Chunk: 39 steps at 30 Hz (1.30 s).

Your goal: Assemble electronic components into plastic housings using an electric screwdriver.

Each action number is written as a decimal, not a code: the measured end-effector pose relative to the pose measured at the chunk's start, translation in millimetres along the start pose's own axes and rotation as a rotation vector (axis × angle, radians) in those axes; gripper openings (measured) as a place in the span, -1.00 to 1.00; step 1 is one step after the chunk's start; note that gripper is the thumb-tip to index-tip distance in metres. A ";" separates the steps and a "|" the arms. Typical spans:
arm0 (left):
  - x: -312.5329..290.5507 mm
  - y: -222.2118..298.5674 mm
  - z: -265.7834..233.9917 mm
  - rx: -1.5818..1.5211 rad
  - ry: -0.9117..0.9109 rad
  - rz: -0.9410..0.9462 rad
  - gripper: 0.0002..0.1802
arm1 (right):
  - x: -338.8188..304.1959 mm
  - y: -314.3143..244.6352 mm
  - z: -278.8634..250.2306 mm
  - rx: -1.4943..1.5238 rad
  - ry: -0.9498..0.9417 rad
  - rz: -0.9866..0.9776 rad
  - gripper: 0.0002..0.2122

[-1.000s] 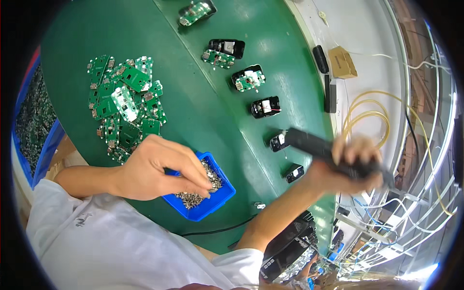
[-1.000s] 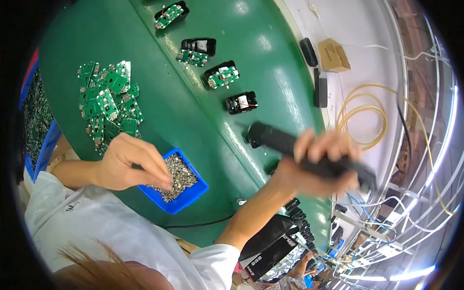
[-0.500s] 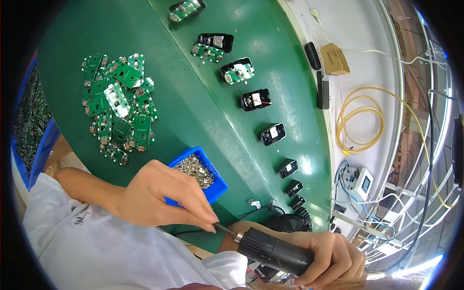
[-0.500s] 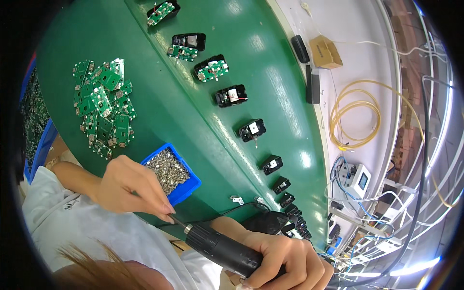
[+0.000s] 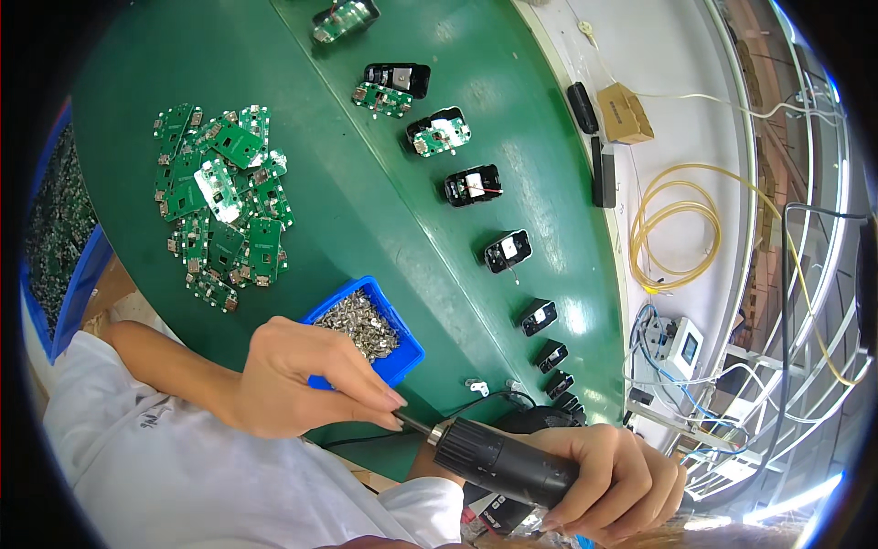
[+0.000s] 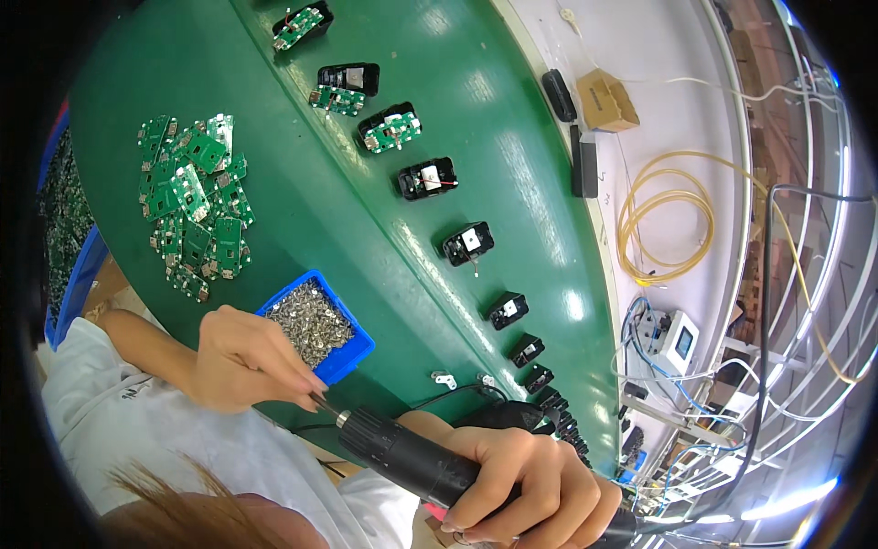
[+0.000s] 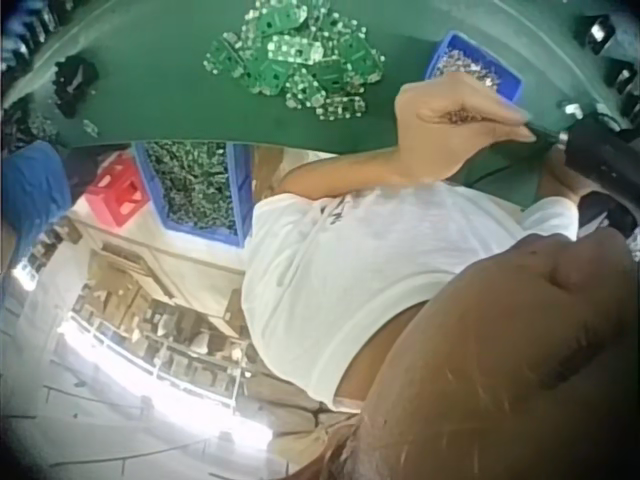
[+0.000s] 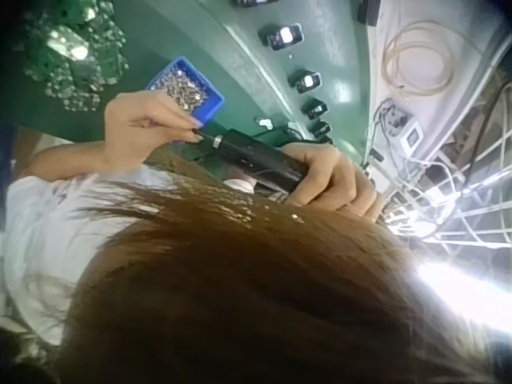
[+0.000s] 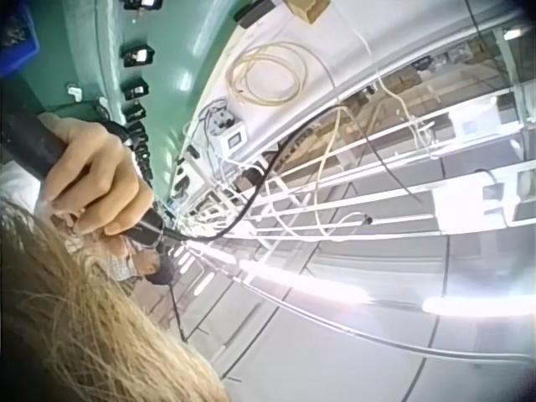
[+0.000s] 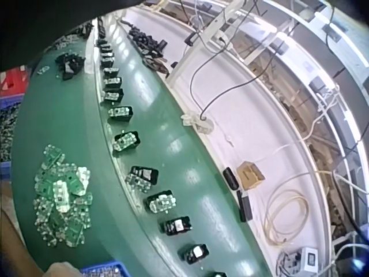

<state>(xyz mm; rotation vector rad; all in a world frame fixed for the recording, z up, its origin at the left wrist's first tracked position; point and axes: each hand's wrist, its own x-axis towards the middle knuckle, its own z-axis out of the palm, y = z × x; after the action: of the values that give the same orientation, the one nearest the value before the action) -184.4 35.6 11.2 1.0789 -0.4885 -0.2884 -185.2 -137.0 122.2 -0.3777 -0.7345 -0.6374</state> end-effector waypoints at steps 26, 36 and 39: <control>20.2 -20.6 -20.4 1.365 -0.684 0.458 -0.61 | 37.1 -39.3 -168.2 -1.253 0.190 0.004 -0.75; 21.9 -17.9 -20.0 1.334 -0.718 0.446 -0.74 | 34.7 -36.6 -178.5 -1.224 0.268 0.003 -0.72; 20.5 -19.1 -17.3 1.345 -0.718 0.442 -0.74 | 33.5 -36.1 -178.0 -1.210 0.247 0.016 -0.72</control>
<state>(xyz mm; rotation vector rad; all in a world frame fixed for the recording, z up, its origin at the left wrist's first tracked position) -157.7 31.0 -7.5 2.1034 -1.6791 0.1185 -101.0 -271.2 27.2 -1.3785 -0.0261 -1.0500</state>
